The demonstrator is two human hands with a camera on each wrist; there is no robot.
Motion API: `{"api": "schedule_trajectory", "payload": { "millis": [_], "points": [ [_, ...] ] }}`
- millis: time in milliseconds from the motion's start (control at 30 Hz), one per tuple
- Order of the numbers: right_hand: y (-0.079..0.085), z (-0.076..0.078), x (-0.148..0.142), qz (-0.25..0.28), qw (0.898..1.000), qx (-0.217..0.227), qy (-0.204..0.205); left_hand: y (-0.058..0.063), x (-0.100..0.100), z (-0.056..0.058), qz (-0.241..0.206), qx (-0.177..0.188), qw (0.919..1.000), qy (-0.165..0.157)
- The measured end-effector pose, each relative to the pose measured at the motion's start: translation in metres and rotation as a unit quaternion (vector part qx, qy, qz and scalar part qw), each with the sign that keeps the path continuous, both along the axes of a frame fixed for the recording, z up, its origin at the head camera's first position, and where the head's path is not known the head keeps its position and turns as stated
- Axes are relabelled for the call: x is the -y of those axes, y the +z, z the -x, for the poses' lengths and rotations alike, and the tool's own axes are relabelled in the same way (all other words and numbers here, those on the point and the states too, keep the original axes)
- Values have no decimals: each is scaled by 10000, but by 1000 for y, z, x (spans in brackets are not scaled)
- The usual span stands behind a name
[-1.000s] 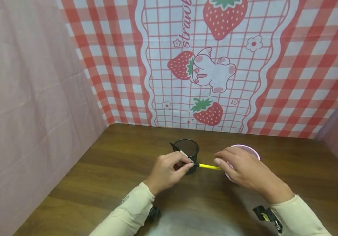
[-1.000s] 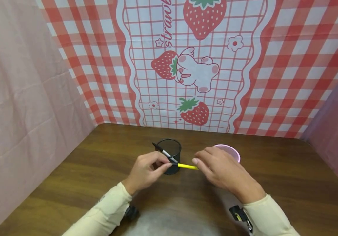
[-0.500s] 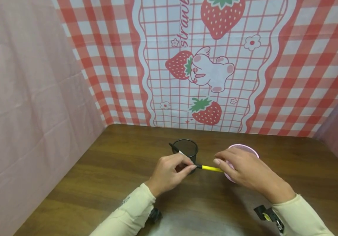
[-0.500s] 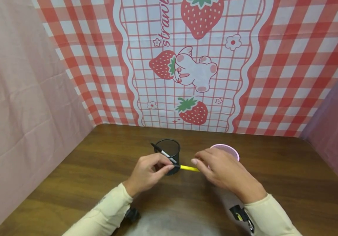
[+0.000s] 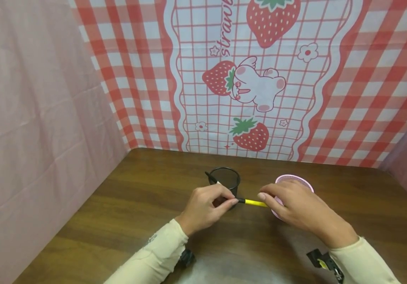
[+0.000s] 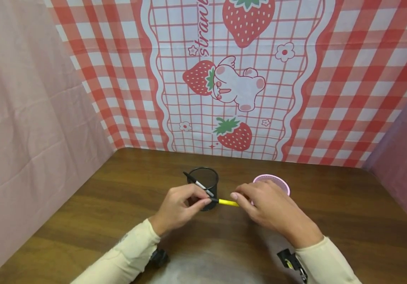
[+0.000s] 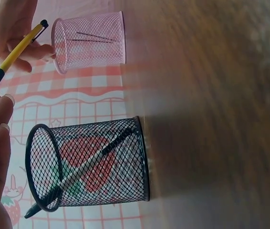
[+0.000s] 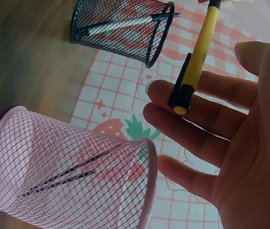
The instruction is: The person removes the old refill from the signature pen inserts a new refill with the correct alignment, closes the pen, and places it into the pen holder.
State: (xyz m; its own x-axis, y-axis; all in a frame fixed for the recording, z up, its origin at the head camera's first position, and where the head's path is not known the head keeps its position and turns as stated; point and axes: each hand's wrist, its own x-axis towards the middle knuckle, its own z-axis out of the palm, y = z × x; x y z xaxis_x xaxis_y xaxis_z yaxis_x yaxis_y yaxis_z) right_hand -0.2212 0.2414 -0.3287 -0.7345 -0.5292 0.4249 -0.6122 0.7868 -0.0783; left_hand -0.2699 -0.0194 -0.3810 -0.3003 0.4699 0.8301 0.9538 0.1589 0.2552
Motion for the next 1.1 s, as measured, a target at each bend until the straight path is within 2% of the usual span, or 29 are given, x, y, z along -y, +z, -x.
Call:
{"api": "schedule_trajectory", "payload": {
  "millis": [267, 667, 933, 1100],
  "points": [
    [0, -4, 4, 98, 9999, 48, 54, -1, -1, -2, 0, -81, 10000, -49],
    [-3, -6, 6, 54, 9998, -91, 170, -3, 0, -1, -166, 239, 9994, -200],
    [-2, -7, 7, -19, 9986, 519, 77, -1, 3, 0, -300, 260, 9988, -278],
    [-1, -7, 8, -113, 9979, 638, 83, -2, 3, 1, -272, 289, 9987, -316]
  ]
}}
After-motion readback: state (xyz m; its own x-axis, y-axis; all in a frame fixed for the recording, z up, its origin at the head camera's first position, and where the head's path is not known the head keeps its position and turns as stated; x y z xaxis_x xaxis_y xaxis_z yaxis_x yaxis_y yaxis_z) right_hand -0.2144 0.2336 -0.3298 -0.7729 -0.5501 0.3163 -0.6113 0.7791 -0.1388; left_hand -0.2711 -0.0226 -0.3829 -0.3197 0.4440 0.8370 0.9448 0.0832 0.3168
